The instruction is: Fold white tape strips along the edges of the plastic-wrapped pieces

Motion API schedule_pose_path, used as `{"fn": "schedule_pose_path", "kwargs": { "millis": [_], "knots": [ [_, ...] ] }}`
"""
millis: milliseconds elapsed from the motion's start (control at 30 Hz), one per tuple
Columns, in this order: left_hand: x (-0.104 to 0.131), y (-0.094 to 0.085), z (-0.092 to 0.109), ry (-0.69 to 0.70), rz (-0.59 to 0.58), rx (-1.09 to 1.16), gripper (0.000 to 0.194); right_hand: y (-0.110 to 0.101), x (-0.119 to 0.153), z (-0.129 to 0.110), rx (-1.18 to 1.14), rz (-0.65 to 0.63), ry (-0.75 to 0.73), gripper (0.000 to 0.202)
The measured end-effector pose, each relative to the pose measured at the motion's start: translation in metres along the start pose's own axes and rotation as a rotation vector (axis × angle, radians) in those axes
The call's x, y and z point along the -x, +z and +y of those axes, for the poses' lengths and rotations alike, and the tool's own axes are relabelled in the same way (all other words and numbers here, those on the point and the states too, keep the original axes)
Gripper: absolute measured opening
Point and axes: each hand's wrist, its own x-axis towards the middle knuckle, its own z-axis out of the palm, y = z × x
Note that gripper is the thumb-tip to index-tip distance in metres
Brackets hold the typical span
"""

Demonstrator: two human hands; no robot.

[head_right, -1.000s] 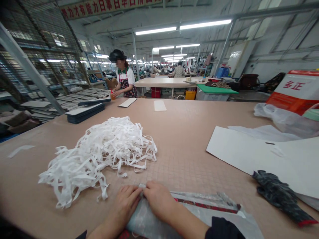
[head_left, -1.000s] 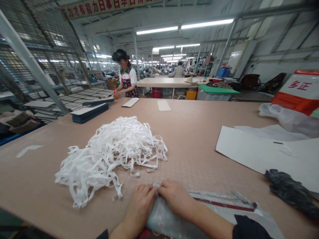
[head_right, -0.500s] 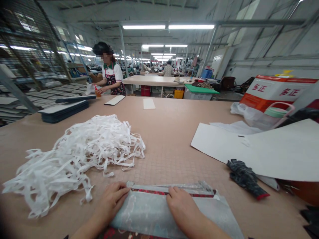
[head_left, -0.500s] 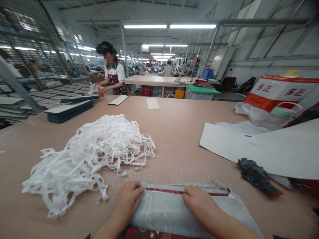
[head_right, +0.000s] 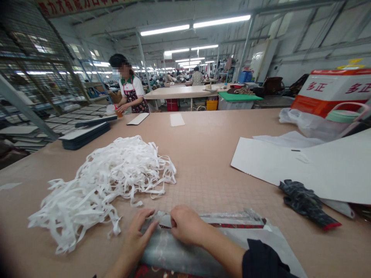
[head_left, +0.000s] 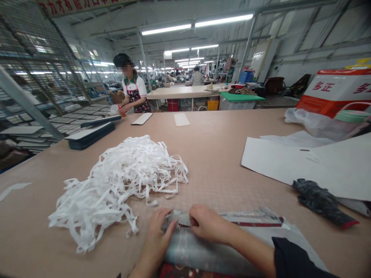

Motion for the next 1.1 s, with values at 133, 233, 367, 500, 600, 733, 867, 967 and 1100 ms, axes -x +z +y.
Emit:
{"fn": "schedule_pose_path", "kwargs": {
  "millis": [133,233,367,500,600,733,867,967,1100],
  "knots": [
    [-0.001,0.006,-0.002,-0.092,-0.08,0.046,0.026,0.006,-0.007,0.004,-0.302,0.019,-0.08,0.028],
    [-0.002,0.011,-0.006,-0.069,-0.053,-0.001,0.03,0.018,-0.023,0.005,-0.372,0.064,-0.121,0.035],
    [0.001,0.006,0.001,0.134,0.106,-0.168,0.022,0.033,-0.038,0.007,-0.241,0.157,-0.2,0.026],
    [0.0,-0.003,0.019,0.29,-0.057,-0.337,0.016,0.035,-0.043,0.012,-0.16,0.165,-0.289,0.021],
    [-0.001,-0.003,0.025,0.322,-0.128,-0.408,0.019,0.032,-0.045,0.017,-0.12,0.135,-0.356,0.02],
    [0.001,0.0,0.021,0.336,-0.18,-0.456,0.016,0.029,-0.051,0.023,-0.075,0.083,-0.432,0.018],
    [0.003,0.001,0.018,0.341,-0.215,-0.5,0.017,0.027,-0.057,0.022,-0.051,0.052,-0.42,0.017],
    [0.002,0.001,0.019,0.362,-0.241,-0.53,0.02,0.024,-0.06,0.018,-0.036,0.013,-0.372,0.015],
    [0.001,0.0,0.021,0.391,-0.253,-0.566,0.022,0.023,-0.063,0.014,-0.017,-0.002,-0.301,0.014]
  ]
}}
